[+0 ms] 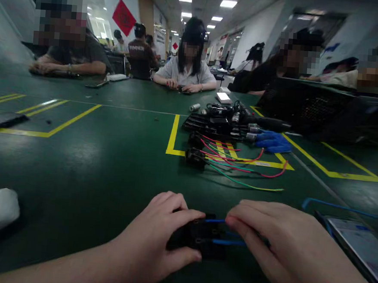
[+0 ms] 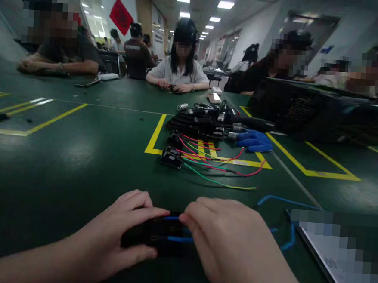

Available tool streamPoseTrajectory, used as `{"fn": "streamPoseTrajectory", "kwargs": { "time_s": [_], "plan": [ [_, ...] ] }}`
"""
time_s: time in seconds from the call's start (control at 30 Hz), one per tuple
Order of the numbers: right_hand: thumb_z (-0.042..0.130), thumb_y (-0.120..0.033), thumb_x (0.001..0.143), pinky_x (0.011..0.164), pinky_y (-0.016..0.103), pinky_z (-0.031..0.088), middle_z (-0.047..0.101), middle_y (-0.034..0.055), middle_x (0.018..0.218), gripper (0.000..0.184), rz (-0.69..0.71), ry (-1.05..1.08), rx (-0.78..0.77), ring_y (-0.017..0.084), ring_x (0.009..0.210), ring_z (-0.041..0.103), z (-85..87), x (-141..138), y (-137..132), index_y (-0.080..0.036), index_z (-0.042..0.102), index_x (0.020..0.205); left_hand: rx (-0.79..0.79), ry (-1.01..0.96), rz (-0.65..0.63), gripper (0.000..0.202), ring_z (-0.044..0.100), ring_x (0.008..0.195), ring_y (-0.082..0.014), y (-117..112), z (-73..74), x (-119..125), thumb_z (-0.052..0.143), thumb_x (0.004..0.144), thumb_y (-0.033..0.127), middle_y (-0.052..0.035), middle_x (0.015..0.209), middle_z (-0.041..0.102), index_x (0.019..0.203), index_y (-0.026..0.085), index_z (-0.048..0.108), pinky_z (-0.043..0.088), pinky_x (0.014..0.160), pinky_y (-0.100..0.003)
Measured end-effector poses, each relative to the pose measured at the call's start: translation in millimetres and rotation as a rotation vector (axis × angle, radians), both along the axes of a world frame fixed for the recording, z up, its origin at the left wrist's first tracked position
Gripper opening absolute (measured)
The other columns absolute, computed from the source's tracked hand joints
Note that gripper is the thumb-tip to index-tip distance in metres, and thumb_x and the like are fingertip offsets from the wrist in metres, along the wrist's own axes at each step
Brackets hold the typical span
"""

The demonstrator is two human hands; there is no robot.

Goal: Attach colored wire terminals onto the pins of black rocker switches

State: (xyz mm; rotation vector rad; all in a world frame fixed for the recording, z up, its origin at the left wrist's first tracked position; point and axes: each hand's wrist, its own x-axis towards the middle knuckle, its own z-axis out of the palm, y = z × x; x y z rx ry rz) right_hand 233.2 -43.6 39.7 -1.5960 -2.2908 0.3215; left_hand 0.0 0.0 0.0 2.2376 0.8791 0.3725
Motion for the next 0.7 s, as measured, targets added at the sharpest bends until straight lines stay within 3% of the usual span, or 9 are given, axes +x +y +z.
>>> {"fn": "streamPoseTrajectory", "kwargs": {
  "time_s": [0.1,0.2,0.33,0.57,0.63,0.7],
  "plan": [
    [0.042,-0.034,0.097,0.063,0.031,0.042,0.072,0.0008,0.076,0.032,-0.015,0.029,-0.294,0.020,0.071,0.065,-6.2,8.5,10.4,-0.027,0.066,0.076,-0.002,0.019,0.000,0.051,0.054,0.103,-0.0272,-1.9,1.7,1.9,0.080,0.082,0.018,-0.0054,0.109,0.059,0.131,0.025,0.065,0.046,0.090,-0.043],
    [0.044,-0.039,0.098,0.060,0.029,0.042,0.070,-0.0005,0.071,0.035,-0.006,0.045,-0.441,0.019,0.067,0.065,-10.9,13.1,17.8,-0.025,0.063,0.072,0.000,0.024,-0.003,0.055,0.054,0.104,-0.0277,-3.5,3.0,1.7,0.081,0.082,0.019,-0.0065,0.111,0.059,0.134,0.024,0.064,0.046,0.090,-0.044],
    [0.043,-0.041,0.098,0.058,0.029,0.041,0.068,0.0001,0.069,0.037,0.000,0.048,-0.434,0.018,0.065,0.063,-8.2,13.9,18.2,-0.025,0.061,0.070,0.011,0.014,0.003,0.057,0.054,0.104,-0.0278,-4.0,1.5,0.5,0.082,0.082,0.019,-0.0070,0.112,0.059,0.136,0.023,0.062,0.046,0.091,-0.043],
    [0.046,-0.032,0.094,0.055,0.028,0.039,0.066,-0.0008,0.065,0.031,0.084,0.108,-0.178,0.016,0.058,0.060,9.6,8.0,9.9,-0.026,0.063,0.069,0.029,0.024,-0.025,0.054,0.054,0.101,-0.0266,-1.4,-0.2,2.9,0.083,0.081,0.019,-0.0057,0.107,0.059,0.132,0.024,0.065,0.046,0.087,-0.041],
    [0.044,-0.033,0.095,0.057,0.029,0.040,0.068,0.0005,0.068,0.032,0.076,0.069,-0.192,0.018,0.063,0.062,8.1,8.2,12.2,-0.026,0.064,0.071,0.023,0.023,-0.023,0.053,0.054,0.100,-0.0267,-1.2,0.7,3.0,0.083,0.081,0.019,-0.0057,0.107,0.059,0.130,0.024,0.065,0.046,0.087,-0.041],
    [0.043,-0.037,0.095,0.058,0.030,0.040,0.069,0.0018,0.070,0.034,0.049,0.020,-0.309,0.019,0.065,0.062,2.4,10.2,16.3,-0.026,0.063,0.071,0.022,0.018,-0.021,0.052,0.054,0.101,-0.0269,-1.5,1.1,2.6,0.084,0.081,0.020,-0.0057,0.106,0.059,0.129,0.023,0.066,0.046,0.087,-0.042]
  ]
}}
